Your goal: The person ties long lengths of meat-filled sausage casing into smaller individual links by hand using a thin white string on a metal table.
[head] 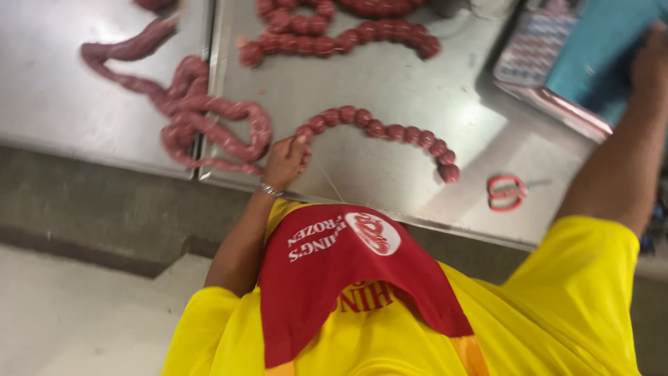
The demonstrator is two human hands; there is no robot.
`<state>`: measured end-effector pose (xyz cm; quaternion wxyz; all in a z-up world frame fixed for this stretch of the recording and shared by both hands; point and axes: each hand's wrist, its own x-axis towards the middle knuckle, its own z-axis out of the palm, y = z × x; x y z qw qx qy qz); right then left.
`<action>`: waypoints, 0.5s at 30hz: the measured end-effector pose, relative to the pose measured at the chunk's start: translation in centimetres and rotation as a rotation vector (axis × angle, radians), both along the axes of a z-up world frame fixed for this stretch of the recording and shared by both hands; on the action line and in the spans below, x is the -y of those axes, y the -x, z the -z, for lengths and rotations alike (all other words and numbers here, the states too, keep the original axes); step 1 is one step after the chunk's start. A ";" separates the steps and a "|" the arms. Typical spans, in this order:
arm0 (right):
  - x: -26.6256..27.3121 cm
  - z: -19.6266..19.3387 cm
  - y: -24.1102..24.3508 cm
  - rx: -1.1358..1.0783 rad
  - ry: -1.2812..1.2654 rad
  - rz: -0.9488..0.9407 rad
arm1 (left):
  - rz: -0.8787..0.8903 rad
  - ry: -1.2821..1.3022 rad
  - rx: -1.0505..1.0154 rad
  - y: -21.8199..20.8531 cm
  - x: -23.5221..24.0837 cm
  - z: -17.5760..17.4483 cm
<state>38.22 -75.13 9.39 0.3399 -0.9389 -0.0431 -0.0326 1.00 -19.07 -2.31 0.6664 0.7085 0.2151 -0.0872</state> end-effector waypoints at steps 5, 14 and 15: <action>-9.0 0.7 -0.5 0.051 -0.030 -0.144 | -0.064 0.131 -0.069 -0.6 0.0 -1.5; -3.9 7.1 11.1 0.153 -0.027 -0.115 | 0.030 0.401 -0.076 -0.3 -1.4 -0.2; -1.7 7.8 13.1 0.167 -0.021 -0.103 | 0.022 0.450 -0.097 -0.4 -1.6 0.1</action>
